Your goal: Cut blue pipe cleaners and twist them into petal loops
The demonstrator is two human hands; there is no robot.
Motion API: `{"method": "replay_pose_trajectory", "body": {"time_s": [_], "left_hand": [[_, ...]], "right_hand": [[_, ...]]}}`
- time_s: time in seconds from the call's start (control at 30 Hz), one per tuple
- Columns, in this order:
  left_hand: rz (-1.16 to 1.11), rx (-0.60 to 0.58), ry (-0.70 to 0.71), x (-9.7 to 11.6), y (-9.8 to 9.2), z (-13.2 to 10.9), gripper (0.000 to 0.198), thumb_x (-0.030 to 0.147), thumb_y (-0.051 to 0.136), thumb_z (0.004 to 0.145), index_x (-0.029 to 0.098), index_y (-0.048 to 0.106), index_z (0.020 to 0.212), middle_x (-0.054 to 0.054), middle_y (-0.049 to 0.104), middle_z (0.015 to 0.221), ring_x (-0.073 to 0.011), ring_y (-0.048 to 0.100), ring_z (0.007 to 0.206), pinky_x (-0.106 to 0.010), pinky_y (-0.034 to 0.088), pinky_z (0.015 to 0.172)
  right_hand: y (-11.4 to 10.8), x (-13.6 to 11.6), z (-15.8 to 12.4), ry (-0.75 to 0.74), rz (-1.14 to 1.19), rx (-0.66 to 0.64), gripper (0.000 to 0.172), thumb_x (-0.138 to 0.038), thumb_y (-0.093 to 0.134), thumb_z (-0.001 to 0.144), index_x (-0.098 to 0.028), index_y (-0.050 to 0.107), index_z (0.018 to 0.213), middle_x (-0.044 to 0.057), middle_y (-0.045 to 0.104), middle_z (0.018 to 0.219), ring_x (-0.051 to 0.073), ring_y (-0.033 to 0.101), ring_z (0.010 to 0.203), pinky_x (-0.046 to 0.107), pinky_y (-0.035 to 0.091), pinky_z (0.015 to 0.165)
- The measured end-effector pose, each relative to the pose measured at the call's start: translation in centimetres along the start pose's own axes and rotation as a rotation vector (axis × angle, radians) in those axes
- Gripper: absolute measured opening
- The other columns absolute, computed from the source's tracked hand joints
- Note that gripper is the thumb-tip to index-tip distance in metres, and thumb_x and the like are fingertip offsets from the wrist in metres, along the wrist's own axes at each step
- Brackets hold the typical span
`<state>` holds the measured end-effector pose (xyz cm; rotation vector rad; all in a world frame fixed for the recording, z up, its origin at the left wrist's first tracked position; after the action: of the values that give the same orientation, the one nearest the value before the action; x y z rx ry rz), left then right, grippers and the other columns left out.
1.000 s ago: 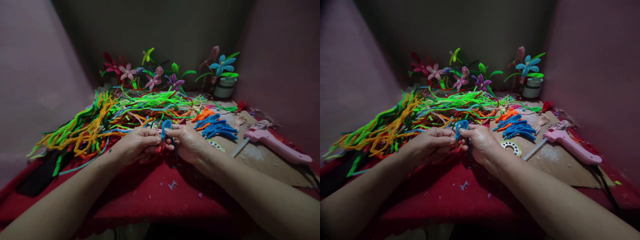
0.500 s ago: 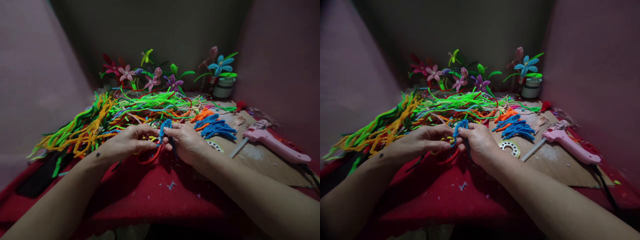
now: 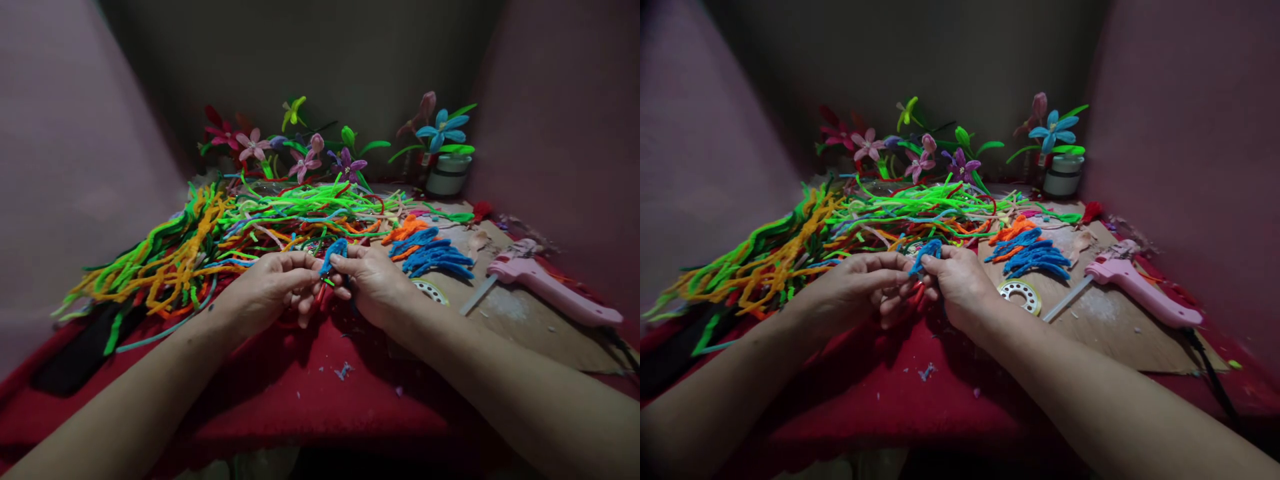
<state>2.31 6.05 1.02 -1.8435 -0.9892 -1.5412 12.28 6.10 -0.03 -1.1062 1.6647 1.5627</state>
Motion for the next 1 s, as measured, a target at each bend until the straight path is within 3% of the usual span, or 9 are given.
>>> {"method": "replay_pose_trajectory", "body": {"time_s": [0.23,0.43,0.67,0.87,1.0], "left_hand": [[0.060,0.106,0.001,0.0,-0.9,0.0,0.021,0.034,0.063,0.075,0.016,0.053,0.071,0.005,0.053,0.051,-0.0044,0.043,0.031,-0.017,0.028,0.033],[0.184,0.105,0.033,0.3,-0.5,-0.2,0.022,0.037,0.058,0.079,0.017,0.052,0.071,0.005,0.051,0.050,-0.0045,0.042,0.033,-0.017,0.029,0.035],[0.355,0.130,0.078,1.1,0.2,-0.5,0.023,0.034,0.052,0.082,0.015,0.051,0.069,0.005,0.050,0.045,-0.0052,0.043,0.034,-0.016,0.033,0.037],[0.229,0.266,0.139,1.6,-1.4,-0.2,0.022,0.034,0.053,0.080,0.015,0.051,0.068,0.005,0.052,0.052,-0.0044,0.042,0.033,-0.017,0.033,0.033],[0.294,0.355,0.200,2.6,-2.6,-0.3,0.020,0.029,0.054,0.080,0.015,0.051,0.066,0.006,0.050,0.046,-0.0053,0.043,0.033,-0.017,0.035,0.034]], "right_hand": [[0.2,-0.5,-0.1,-0.089,-0.047,-0.046,0.013,-0.015,0.060,0.068,-0.015,0.050,0.060,-0.005,0.045,0.049,0.006,0.035,0.042,0.020,0.024,0.037],[-0.4,-1.0,0.1,-0.151,-0.098,-0.022,0.022,-0.029,0.063,0.070,-0.015,0.051,0.059,-0.004,0.046,0.049,0.005,0.037,0.040,0.021,0.023,0.037],[-0.8,-0.8,0.3,-0.142,-0.099,0.027,0.018,-0.026,0.062,0.070,-0.015,0.052,0.060,-0.005,0.046,0.047,0.005,0.036,0.039,0.021,0.023,0.038],[-0.1,-0.7,0.1,-0.098,-0.113,-0.064,0.019,-0.031,0.065,0.067,-0.013,0.058,0.066,-0.001,0.056,0.059,0.007,0.046,0.048,0.022,0.033,0.046],[0.2,-1.0,-0.4,-0.122,-0.372,-0.080,0.022,-0.032,0.067,0.066,-0.013,0.059,0.058,-0.005,0.046,0.045,0.005,0.037,0.041,0.022,0.027,0.043]]}}
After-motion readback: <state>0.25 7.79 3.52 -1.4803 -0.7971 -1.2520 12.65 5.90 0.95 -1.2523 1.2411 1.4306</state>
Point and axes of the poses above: each hand's wrist, its own z-axis towards the middle knuckle, its own y-axis out of the palm, x = y × z, the point moved 7 cm from there along z, towards the middle knuckle
